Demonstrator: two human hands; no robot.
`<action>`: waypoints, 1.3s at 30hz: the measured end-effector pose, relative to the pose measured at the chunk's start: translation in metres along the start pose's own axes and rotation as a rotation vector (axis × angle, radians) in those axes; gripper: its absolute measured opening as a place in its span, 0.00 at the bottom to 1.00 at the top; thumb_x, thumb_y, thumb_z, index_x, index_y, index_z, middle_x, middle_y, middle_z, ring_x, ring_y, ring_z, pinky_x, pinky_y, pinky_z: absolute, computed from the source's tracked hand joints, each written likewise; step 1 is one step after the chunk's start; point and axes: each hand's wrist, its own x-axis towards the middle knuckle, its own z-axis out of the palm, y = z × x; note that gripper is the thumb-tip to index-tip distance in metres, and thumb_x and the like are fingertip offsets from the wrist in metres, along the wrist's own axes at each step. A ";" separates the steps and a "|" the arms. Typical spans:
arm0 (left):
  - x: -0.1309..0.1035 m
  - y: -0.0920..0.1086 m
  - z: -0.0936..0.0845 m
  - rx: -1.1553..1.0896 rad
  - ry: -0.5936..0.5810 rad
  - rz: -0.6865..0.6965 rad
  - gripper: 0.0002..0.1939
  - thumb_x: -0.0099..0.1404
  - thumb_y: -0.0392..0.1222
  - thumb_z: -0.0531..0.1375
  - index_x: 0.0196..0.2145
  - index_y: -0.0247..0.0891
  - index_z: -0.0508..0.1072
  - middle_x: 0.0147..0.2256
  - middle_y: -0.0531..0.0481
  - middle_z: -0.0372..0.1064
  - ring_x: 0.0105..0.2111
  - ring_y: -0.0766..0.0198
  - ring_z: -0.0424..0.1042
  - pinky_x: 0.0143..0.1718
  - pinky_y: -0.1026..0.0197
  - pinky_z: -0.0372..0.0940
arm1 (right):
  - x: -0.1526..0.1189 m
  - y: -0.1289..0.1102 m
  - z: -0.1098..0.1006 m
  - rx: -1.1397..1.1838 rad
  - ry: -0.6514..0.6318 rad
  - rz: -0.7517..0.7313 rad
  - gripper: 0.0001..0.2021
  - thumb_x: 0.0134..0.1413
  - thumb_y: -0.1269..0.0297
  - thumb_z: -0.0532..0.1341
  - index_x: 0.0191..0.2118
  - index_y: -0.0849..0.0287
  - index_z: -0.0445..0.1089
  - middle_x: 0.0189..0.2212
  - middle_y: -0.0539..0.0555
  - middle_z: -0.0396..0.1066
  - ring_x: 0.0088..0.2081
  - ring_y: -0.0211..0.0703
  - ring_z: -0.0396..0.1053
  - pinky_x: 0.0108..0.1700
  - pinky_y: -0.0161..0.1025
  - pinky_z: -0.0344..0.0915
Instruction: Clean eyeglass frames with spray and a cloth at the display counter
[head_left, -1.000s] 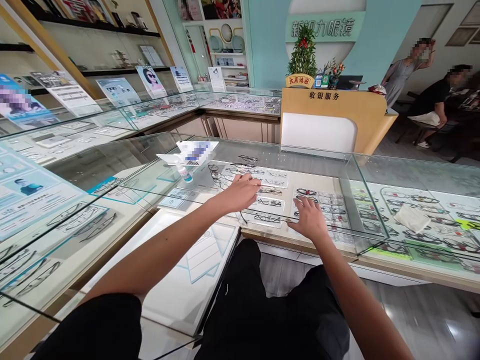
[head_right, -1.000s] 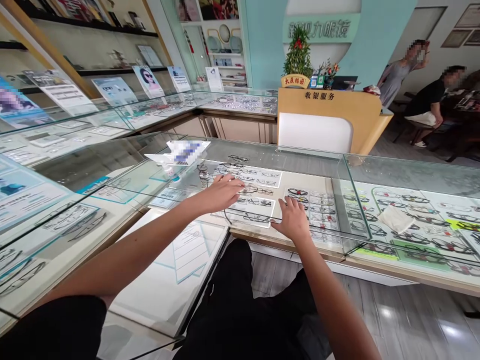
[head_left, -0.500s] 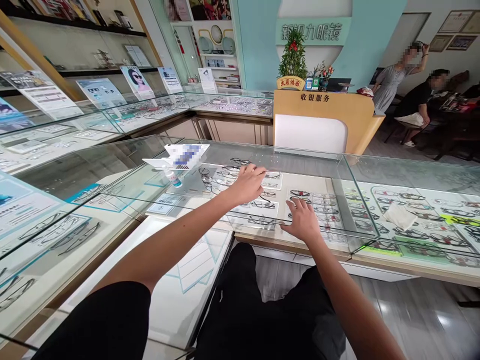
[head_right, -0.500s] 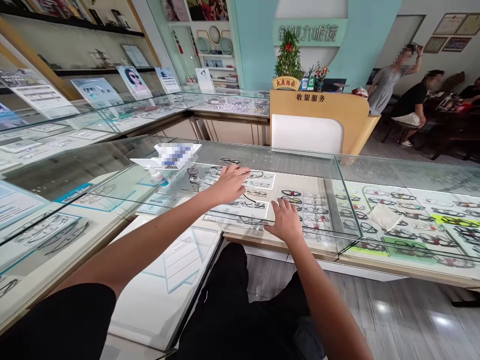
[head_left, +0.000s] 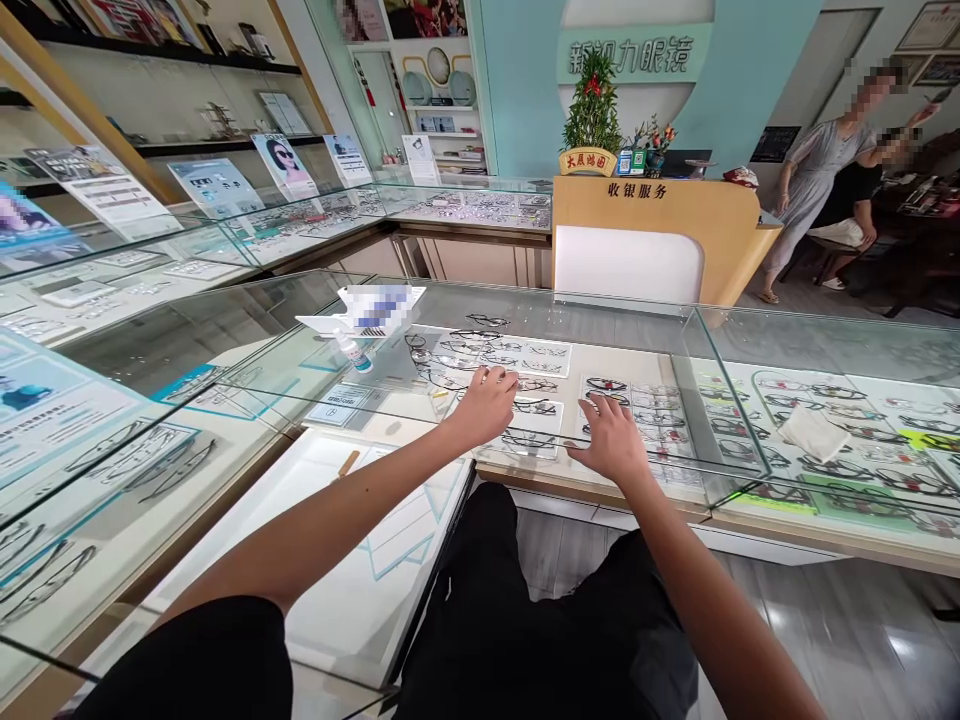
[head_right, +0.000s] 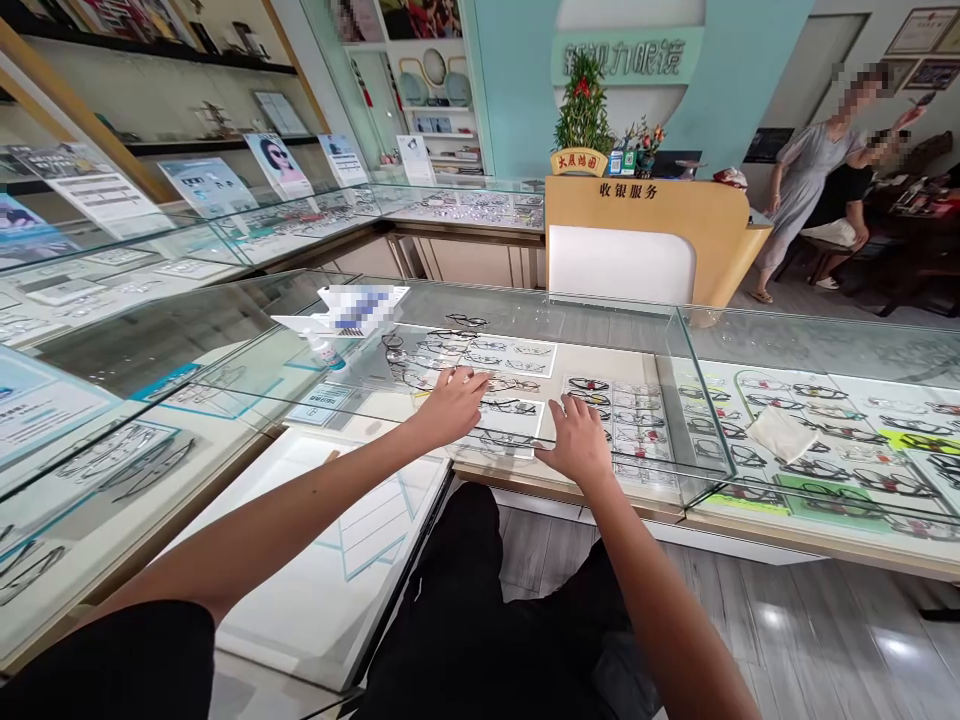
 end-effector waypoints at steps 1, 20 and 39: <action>0.000 0.001 0.000 0.002 -0.005 0.005 0.22 0.74 0.35 0.54 0.58 0.34 0.80 0.63 0.33 0.73 0.61 0.39 0.67 0.62 0.38 0.59 | 0.000 0.000 0.000 0.000 0.002 0.000 0.40 0.63 0.44 0.69 0.73 0.61 0.67 0.73 0.69 0.66 0.71 0.71 0.62 0.69 0.62 0.62; -0.018 0.007 -0.006 -0.090 0.125 -0.012 0.16 0.73 0.34 0.57 0.52 0.35 0.81 0.72 0.37 0.68 0.66 0.38 0.66 0.61 0.37 0.60 | -0.001 0.000 -0.001 -0.009 0.000 0.000 0.39 0.64 0.44 0.68 0.74 0.60 0.66 0.73 0.69 0.67 0.72 0.71 0.62 0.70 0.63 0.63; -0.143 -0.075 0.136 -0.482 -0.600 -0.318 0.18 0.78 0.42 0.52 0.51 0.43 0.82 0.45 0.40 0.84 0.48 0.48 0.81 0.48 0.51 0.70 | -0.002 0.002 0.000 -0.041 0.002 -0.023 0.38 0.65 0.45 0.65 0.73 0.61 0.66 0.71 0.71 0.68 0.70 0.74 0.63 0.67 0.65 0.63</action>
